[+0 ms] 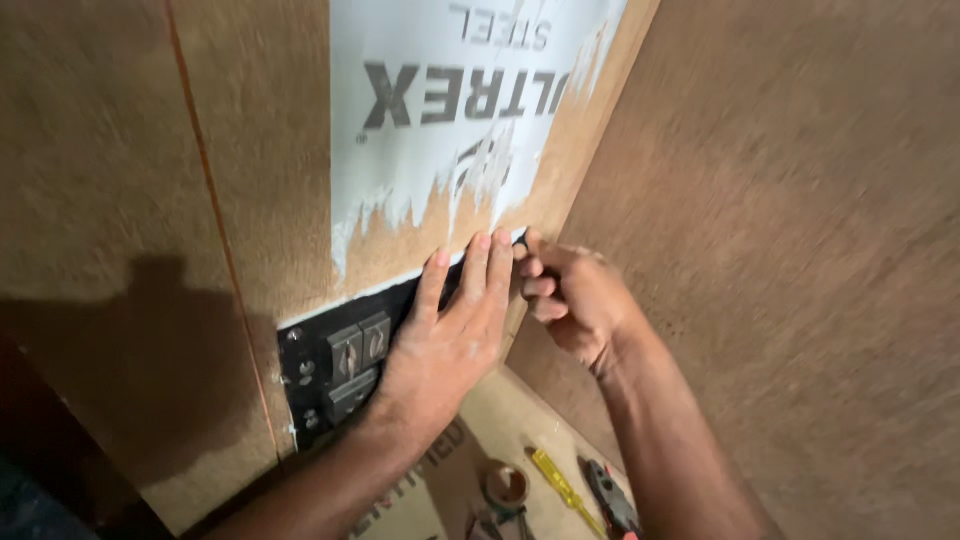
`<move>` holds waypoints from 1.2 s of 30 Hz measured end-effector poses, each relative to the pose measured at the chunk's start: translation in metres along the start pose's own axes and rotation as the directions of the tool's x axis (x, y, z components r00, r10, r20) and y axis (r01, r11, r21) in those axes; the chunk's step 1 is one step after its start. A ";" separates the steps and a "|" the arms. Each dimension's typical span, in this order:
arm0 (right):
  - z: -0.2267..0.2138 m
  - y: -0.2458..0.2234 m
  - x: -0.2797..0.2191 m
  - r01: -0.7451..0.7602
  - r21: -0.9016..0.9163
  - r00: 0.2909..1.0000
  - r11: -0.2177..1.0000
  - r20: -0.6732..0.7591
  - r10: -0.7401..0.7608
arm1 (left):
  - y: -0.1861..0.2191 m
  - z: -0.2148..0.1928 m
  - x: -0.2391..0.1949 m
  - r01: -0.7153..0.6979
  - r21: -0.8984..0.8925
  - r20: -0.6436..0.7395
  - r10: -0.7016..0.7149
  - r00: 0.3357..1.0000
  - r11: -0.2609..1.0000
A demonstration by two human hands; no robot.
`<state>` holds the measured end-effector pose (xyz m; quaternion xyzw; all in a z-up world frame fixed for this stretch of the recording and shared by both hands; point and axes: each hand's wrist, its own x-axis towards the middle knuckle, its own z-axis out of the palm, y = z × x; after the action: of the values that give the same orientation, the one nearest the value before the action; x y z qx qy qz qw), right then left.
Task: The person installs an electrical switchboard onto a wooden wall, using a screwdriver to secure screws into the pre-drilled holes.
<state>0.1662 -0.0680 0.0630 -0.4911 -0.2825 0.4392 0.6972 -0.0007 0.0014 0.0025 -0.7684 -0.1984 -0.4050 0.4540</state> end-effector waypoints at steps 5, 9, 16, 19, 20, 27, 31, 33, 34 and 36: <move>0.016 -0.005 -0.022 0.103 -0.225 0.961 0.969 -0.228 -0.155 | -0.002 -0.003 0.003 -0.028 0.034 0.036 0.027 0.999 0.999; 0.000 -0.002 -0.040 0.132 -0.345 0.946 0.929 -0.237 -0.222 | -0.001 -0.004 0.003 -0.045 0.046 0.072 0.042 0.997 0.998; -0.084 0.082 -0.087 -0.097 -0.991 0.990 0.088 -0.105 -0.094 | 0.002 -0.003 0.008 -0.027 -0.066 0.040 0.030 0.999 0.997; -0.095 0.121 -0.104 -0.246 -0.967 0.967 0.068 -0.241 0.080 | 0.003 -0.005 0.015 -0.084 -0.013 0.049 0.085 0.995 0.996; -0.093 0.128 -0.106 -0.215 -0.974 0.977 0.067 -0.215 0.011 | 0.004 -0.006 0.019 -0.050 -0.050 0.021 0.051 0.999 0.998; -0.073 0.063 -0.114 -0.193 -0.794 0.925 0.576 -0.343 -0.162 | -0.001 -0.011 0.036 0.057 -0.131 -0.104 -0.071 0.992 0.990; -0.084 0.023 -0.127 0.357 -0.193 0.867 0.914 -0.296 -0.401 | 0.003 -0.010 0.046 0.088 -0.147 -0.089 -0.102 0.991 0.985; -0.083 0.015 -0.125 0.373 -0.174 0.877 0.911 -0.254 -0.408 | 0.005 -0.009 0.051 0.140 -0.208 -0.116 -0.167 0.979 0.968; -0.082 0.011 -0.124 0.383 -0.155 0.889 0.911 -0.204 -0.409 | 0.006 -0.009 0.053 0.135 -0.212 -0.124 -0.164 0.979 0.968; -0.070 0.010 -0.118 0.379 -0.229 0.868 0.897 -0.247 -0.430 | 0.009 -0.009 0.057 0.210 -0.161 -0.132 -0.232 0.964 0.964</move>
<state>0.1675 -0.2023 0.0327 -0.5386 -0.3105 0.1796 0.7624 0.0351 -0.0143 0.0461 -0.7399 -0.2182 -0.5232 0.3621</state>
